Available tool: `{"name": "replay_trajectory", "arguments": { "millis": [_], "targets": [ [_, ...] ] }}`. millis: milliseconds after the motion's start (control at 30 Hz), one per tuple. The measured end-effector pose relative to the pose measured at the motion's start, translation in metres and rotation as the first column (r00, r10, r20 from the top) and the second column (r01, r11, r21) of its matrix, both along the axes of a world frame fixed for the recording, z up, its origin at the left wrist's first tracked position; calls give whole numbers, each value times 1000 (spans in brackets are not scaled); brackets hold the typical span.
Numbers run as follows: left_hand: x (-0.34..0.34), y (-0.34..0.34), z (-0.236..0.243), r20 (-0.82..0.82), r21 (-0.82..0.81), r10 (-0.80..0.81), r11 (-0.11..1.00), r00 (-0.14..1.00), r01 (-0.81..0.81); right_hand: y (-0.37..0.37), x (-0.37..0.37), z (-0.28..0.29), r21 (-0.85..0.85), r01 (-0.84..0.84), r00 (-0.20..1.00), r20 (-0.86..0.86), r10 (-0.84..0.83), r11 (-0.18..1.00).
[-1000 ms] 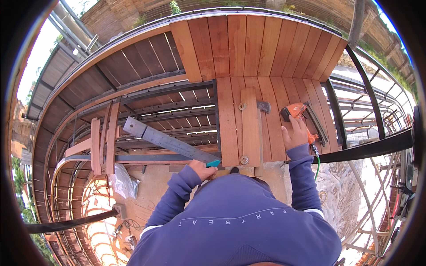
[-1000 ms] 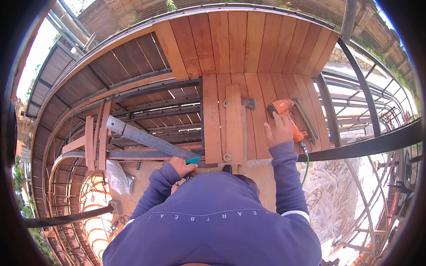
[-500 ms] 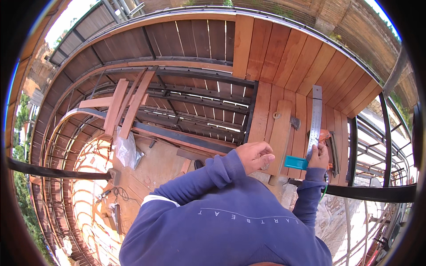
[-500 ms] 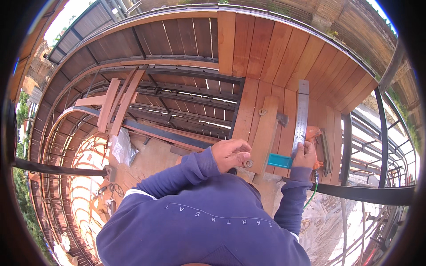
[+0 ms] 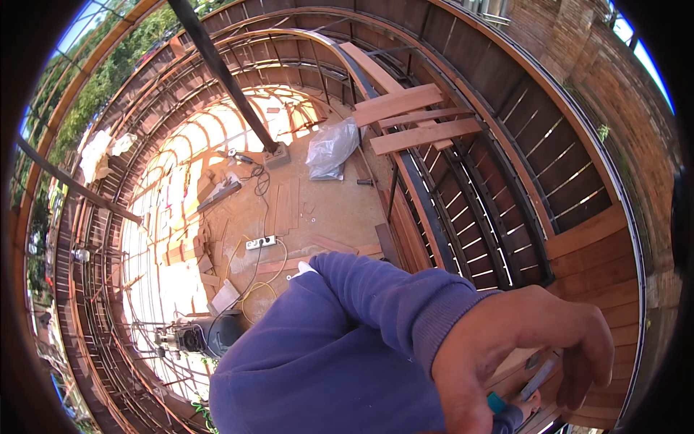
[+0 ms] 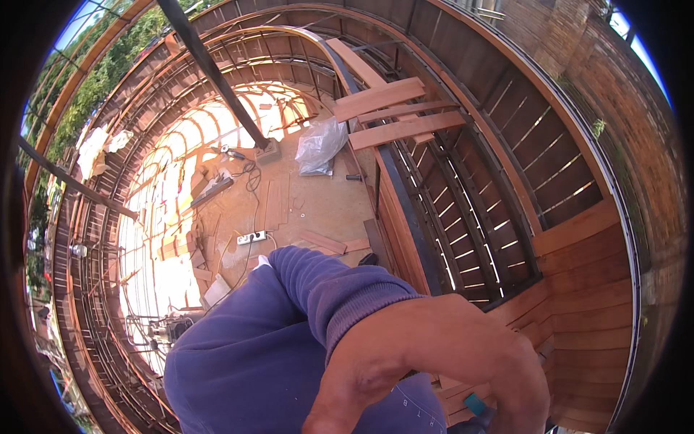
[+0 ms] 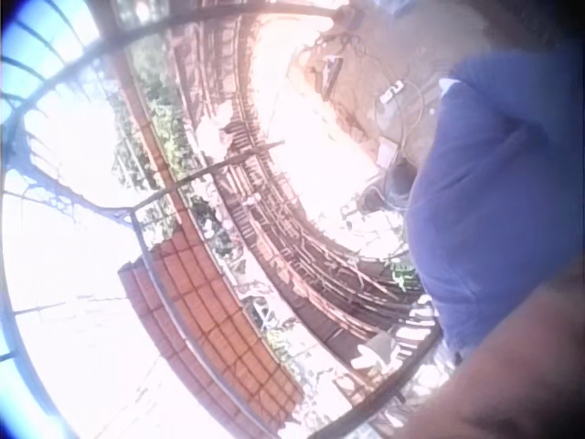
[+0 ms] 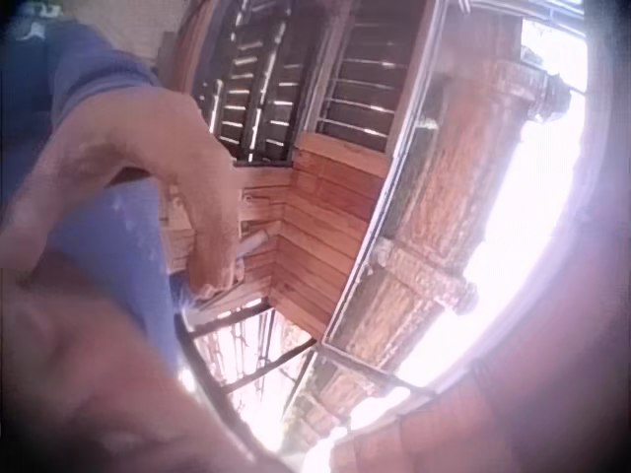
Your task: The person positions wooden slats onto a metal frame and attaches them using a nail gun. The person uses a square ruler to check the alignment of the slats before fastening them.
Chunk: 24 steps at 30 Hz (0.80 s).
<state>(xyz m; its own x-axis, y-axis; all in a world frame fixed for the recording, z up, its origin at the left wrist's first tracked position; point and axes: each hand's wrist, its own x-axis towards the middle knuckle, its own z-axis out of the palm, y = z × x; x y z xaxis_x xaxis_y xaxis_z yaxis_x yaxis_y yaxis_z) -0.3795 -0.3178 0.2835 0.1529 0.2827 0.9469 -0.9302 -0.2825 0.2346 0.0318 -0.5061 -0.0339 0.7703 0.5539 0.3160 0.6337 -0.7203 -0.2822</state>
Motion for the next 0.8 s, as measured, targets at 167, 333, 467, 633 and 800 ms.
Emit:
{"name": "replay_trajectory", "arguments": {
  "millis": [167,333,467,633,800],
  "targets": [
    [-55,14,-33,-576,-401,-12,876,817,-269,92,-27,36,32,-213,977,2,213,977],
    [-88,3,-84,-741,-421,42,749,671,-512,173,-90,75,13,-476,877,-65,476,879],
    [-122,10,-96,-840,-248,157,739,519,-626,209,-143,99,-38,-612,787,-135,602,790],
    [-178,17,-125,-838,-122,347,634,422,-763,259,-215,110,-145,-753,655,-265,708,642],
    [-262,5,-150,-905,-117,320,449,282,-886,316,-291,88,-290,-819,573,-366,733,495]
  ]
}}
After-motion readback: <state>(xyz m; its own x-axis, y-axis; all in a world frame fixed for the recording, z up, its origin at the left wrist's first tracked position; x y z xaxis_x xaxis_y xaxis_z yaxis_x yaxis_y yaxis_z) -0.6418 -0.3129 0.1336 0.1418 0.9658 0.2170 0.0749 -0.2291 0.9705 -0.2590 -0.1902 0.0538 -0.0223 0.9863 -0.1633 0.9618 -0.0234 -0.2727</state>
